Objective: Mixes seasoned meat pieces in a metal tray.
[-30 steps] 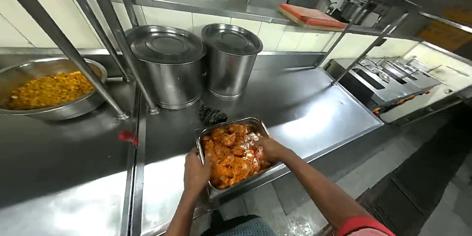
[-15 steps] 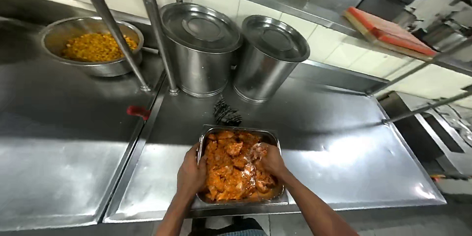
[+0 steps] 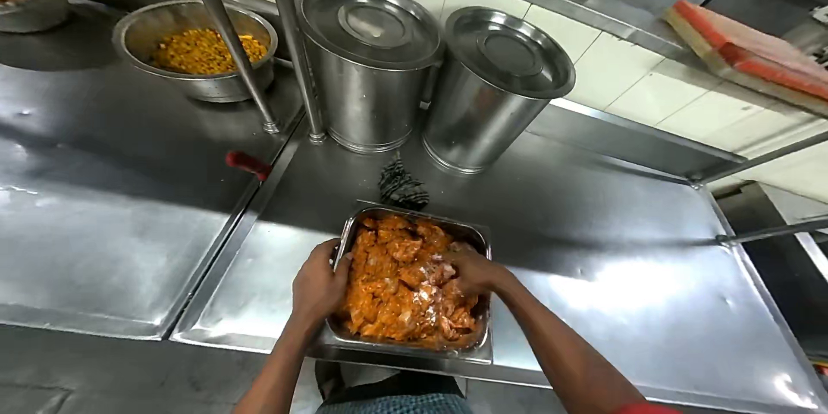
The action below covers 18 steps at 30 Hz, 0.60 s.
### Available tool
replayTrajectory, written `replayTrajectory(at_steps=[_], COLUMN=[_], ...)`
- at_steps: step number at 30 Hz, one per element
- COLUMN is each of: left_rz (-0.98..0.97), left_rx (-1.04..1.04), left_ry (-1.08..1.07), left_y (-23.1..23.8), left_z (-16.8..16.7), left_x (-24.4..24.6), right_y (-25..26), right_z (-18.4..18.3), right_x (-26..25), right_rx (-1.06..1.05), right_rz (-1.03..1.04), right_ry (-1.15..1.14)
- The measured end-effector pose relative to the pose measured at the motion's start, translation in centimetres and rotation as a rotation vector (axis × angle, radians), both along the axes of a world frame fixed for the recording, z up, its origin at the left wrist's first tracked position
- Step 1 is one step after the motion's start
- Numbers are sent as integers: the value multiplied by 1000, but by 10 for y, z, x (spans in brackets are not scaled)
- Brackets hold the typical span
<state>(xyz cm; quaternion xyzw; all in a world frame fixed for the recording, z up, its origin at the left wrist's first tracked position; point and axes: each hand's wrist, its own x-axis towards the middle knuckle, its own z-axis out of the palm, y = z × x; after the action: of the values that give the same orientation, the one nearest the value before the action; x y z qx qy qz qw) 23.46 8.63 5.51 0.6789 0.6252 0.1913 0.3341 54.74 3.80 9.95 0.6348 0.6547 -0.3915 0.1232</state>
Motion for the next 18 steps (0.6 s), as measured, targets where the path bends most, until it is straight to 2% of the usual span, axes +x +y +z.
replayTrajectory(at_steps=[3,7,9,13,18], left_rz=[24,30,0,-59,-45], left_rx=[-55,-90,-70,-47,-41], left_ry=[-14,-49,-60,-55,-80], left_y=[-3,-2,0,2,1], left_z=[2,0,0,2,3], left_x=[0,0,-1,-5,-5], right_y=[-23,-57,-48,-29,-50], right_z=[-6,-12,-11,6,49], right_x=[-41,-78,-74,-45,-51], right_rx=[-93,22,79,242,517], right_rz=[41,-85,-186,-606,-784], right_ry=[-116,-210,-194,-52,-8])
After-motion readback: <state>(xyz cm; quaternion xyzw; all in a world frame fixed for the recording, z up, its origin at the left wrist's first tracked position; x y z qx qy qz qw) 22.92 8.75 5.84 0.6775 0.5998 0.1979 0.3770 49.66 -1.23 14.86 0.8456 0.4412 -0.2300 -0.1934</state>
